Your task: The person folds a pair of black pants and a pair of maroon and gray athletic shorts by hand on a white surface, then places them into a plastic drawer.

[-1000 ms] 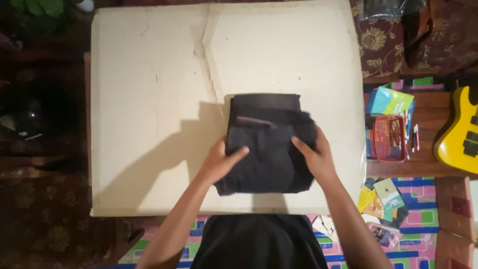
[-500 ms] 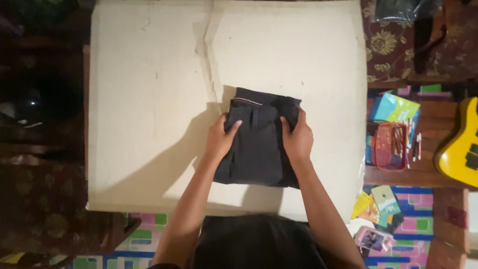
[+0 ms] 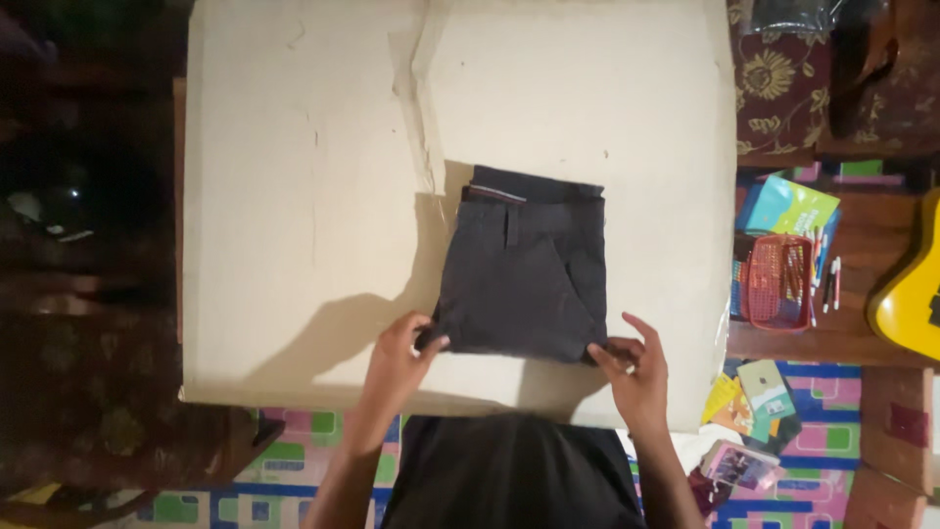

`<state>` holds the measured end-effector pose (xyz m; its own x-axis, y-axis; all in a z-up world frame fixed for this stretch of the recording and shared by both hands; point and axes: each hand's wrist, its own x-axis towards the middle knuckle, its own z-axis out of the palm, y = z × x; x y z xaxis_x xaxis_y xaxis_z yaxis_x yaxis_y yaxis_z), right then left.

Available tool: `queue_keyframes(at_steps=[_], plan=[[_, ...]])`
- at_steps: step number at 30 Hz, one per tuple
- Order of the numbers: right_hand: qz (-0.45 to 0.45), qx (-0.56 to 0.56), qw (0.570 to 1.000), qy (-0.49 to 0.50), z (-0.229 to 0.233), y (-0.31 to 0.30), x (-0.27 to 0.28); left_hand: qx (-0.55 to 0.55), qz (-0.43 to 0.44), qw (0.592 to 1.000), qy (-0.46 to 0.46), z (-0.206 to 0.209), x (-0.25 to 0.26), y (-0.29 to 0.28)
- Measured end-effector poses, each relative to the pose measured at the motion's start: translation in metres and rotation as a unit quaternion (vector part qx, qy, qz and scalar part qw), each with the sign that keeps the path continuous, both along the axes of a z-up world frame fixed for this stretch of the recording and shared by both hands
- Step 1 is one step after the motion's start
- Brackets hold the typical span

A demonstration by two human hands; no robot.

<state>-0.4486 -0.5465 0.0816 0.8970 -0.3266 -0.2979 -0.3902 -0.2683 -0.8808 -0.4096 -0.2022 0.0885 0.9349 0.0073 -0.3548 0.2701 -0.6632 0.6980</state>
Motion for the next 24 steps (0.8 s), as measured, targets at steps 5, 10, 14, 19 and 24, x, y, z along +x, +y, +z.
queue_keyframes(at_steps=[5, 10, 14, 19, 24], plan=[[-0.037, -0.107, 0.994, -0.006, 0.012, 0.023, 0.001, 0.062, -0.03, 0.998, 0.007, -0.007, 0.005, -0.003], [0.089, -0.336, 0.929, -0.128, 0.041, 0.035, 0.019, 0.087, -0.045, 0.992, -0.081, 0.029, 0.012, -0.021], [0.176, -0.331, 0.912, -0.168, 0.028, 0.069, 0.075, -0.005, -0.086, 0.959, -0.27, 0.034, 0.037, -0.074], [0.285, -0.409, 0.857, -0.127, 0.001, 0.069, 0.15, 0.219, -0.174, 0.932, -0.229, -0.001, 0.093, -0.098], [0.196, -0.418, 0.878, -0.13, -0.011, 0.045, 0.157, 0.217, -0.17, 0.94, -0.201, -0.009, 0.089, -0.1]])
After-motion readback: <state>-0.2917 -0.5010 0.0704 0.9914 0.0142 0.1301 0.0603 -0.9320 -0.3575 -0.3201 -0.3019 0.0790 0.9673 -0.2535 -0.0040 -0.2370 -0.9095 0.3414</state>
